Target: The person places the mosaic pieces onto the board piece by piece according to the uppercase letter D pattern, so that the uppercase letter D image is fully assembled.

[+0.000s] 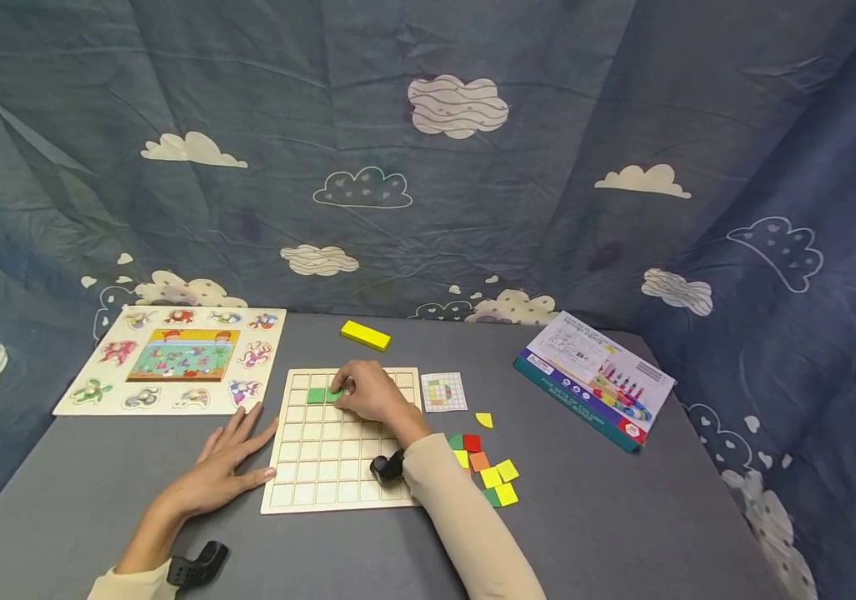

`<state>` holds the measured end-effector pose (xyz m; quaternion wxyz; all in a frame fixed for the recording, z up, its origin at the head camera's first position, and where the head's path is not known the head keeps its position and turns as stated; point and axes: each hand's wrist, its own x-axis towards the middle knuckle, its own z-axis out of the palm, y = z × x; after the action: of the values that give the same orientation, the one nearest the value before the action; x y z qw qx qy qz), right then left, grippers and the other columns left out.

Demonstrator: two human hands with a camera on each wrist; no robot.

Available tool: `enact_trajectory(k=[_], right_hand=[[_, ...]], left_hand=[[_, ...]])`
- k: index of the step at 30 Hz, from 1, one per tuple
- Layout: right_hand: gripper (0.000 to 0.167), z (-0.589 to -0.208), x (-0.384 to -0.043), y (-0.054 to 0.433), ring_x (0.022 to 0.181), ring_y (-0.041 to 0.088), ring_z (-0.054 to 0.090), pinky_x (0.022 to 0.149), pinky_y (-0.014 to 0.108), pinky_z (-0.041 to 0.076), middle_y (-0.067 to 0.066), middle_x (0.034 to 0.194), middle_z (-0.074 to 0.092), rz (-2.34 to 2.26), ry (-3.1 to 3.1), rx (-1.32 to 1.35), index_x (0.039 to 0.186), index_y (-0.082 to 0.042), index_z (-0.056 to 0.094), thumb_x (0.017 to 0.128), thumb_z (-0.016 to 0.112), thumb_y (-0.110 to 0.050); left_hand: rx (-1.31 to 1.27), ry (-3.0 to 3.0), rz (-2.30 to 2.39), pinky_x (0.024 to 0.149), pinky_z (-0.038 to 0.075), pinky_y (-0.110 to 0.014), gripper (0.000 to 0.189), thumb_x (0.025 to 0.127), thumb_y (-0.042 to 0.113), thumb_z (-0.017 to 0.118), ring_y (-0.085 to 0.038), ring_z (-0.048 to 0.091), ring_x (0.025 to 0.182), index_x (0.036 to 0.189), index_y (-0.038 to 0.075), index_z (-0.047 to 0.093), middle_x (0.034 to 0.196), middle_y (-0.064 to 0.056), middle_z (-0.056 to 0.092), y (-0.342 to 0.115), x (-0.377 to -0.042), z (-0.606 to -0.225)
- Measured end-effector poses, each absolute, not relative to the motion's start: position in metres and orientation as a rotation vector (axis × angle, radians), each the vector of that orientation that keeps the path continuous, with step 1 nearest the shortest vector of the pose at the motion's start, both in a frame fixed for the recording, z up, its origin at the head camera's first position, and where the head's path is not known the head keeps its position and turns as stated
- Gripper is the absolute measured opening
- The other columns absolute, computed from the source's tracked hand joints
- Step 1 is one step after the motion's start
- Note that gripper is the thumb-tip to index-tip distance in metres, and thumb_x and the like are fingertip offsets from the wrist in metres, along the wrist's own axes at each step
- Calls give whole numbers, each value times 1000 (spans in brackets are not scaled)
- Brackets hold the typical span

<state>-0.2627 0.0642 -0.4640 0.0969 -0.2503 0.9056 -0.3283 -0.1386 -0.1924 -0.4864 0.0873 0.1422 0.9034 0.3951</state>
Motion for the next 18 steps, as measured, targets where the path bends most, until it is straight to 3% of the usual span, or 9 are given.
enact_trajectory(k=[18], right_hand=[[11,-463,-264,64,73,7,58,75,25,51,0,103,74,-889,2737,-722,93,-19,78,84,83,-17]], left_hand=[[403,2701,1154,117,-8,-65,76,91,33,72,-45,-6,154,154,7,38,167,-21,7,-192,-139,-488]])
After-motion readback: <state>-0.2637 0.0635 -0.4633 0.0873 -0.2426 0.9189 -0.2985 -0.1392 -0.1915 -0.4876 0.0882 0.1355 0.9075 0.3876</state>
